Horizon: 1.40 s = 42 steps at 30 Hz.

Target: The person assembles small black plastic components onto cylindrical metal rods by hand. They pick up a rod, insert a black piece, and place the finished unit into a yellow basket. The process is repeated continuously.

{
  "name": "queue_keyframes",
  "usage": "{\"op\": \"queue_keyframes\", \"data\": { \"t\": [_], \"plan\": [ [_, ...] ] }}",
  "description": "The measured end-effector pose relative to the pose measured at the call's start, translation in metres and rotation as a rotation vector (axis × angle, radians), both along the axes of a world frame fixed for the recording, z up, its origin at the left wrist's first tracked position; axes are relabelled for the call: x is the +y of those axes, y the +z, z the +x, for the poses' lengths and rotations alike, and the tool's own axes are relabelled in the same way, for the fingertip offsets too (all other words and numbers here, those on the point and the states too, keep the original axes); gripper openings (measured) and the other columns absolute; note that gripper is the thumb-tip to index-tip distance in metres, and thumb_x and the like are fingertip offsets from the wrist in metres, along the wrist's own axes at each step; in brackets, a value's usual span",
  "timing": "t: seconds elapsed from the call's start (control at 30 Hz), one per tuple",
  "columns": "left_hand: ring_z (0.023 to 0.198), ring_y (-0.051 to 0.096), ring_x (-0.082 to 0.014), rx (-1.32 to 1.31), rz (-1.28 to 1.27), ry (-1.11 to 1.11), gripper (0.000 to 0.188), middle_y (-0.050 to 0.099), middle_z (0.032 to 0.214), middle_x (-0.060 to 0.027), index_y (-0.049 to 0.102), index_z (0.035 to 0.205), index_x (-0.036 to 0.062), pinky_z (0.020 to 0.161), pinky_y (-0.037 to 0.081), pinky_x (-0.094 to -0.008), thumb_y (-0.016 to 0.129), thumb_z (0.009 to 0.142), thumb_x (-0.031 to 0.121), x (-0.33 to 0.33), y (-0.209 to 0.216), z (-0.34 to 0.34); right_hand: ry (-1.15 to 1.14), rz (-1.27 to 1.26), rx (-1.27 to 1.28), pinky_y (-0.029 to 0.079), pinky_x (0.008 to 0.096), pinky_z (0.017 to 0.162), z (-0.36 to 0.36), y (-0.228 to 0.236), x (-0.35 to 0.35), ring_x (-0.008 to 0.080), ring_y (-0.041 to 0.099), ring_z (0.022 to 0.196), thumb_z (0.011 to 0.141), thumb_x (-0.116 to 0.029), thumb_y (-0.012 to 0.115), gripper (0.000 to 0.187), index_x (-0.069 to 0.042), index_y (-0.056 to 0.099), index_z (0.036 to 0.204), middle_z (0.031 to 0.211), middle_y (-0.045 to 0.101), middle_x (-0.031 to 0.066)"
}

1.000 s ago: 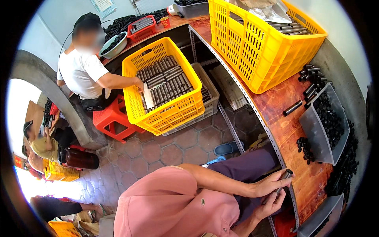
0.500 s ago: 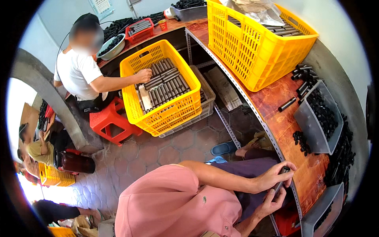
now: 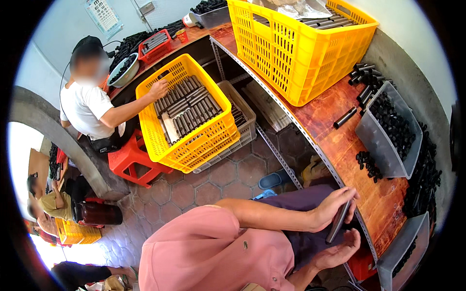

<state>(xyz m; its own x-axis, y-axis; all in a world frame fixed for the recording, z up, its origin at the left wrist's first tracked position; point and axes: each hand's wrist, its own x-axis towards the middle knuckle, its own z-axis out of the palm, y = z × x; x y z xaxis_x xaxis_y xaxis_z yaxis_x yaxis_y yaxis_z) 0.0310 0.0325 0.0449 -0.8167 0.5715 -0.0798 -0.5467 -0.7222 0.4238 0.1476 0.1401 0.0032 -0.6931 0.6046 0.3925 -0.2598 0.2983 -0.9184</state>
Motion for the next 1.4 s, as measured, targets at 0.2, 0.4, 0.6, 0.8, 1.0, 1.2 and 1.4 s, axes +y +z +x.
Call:
{"op": "queue_keyframes", "data": {
  "t": [0.2,0.4,0.6,0.8,1.0,1.2,1.4],
  "plan": [
    [0.052,0.050,-0.0118,-0.335,0.037,-0.038,0.043,0.052,0.066,-0.0005,0.054,0.095,0.0093,0.047,0.040,-0.0246,0.046,0.103,0.051,0.005,-0.002,0.004,-0.062,-0.034,0.116,0.034,0.0414,0.111,-0.025,0.015,-0.021,0.0299,0.049,0.126,0.103,-0.049,0.029,0.065,0.005,0.047,0.134,0.134,0.051,0.0191],
    [0.046,0.043,-0.0117,-0.259,0.120,-0.051,0.041,0.049,0.061,0.0000,0.052,0.090,0.0119,0.043,0.035,-0.0262,0.042,0.103,0.049,-0.008,0.010,-0.007,-0.031,-0.065,0.155,0.031,0.0441,0.113,-0.035,0.019,-0.039,0.0321,0.046,0.131,0.101,-0.051,0.031,0.067,0.005,0.045,0.135,0.136,0.050,0.0198],
    [0.042,0.044,-0.0110,-0.263,0.094,0.005,0.041,0.048,0.056,-0.0009,0.051,0.084,0.0106,0.039,0.036,-0.0250,0.040,0.103,0.046,-0.002,0.006,0.007,-0.121,0.260,0.242,0.032,0.0462,0.112,-0.027,0.014,-0.037,0.0333,0.046,0.129,0.103,-0.045,0.032,0.062,0.007,0.045,0.133,0.135,0.049,0.0227],
    [0.044,0.047,-0.0129,-0.153,0.162,-0.015,0.046,0.051,0.059,-0.0032,0.051,0.091,0.0091,0.043,0.041,-0.0261,0.036,0.105,0.050,0.001,0.011,0.006,-0.033,0.083,0.211,0.034,0.0453,0.111,-0.021,0.008,-0.026,0.0322,0.048,0.127,0.104,-0.041,0.033,0.055,0.006,0.047,0.129,0.133,0.051,0.0209],
    [0.064,0.062,-0.0263,-0.157,0.258,-0.031,0.036,0.063,0.085,-0.0101,0.055,0.109,0.0096,0.063,0.052,-0.0383,0.043,0.104,0.043,-0.007,-0.001,-0.029,0.037,0.105,0.165,0.040,0.0419,0.105,-0.018,0.004,-0.023,0.0305,0.052,0.120,0.101,-0.043,0.045,0.052,0.003,0.050,0.123,0.129,0.053,0.0196],
    [0.078,0.053,-0.0225,-0.287,0.186,0.101,0.037,0.055,0.088,-0.0074,0.054,0.111,0.0071,0.076,0.046,-0.0386,0.041,0.104,0.042,-0.027,0.002,-0.061,0.128,-0.010,0.093,0.048,0.0364,0.089,-0.025,-0.004,-0.023,0.0242,0.059,0.101,0.100,-0.038,0.054,0.044,0.002,0.052,0.117,0.119,0.055,0.0182],
    [0.076,0.051,-0.0205,-0.277,0.157,0.075,0.037,0.054,0.087,-0.0076,0.057,0.110,0.0048,0.076,0.046,-0.0365,0.039,0.106,0.037,-0.013,-0.002,-0.079,0.173,-0.060,0.020,0.051,0.0339,0.083,-0.024,-0.005,-0.007,0.0216,0.060,0.092,0.096,-0.023,0.061,0.032,0.003,0.054,0.115,0.112,0.058,0.0171]
  ]
}}
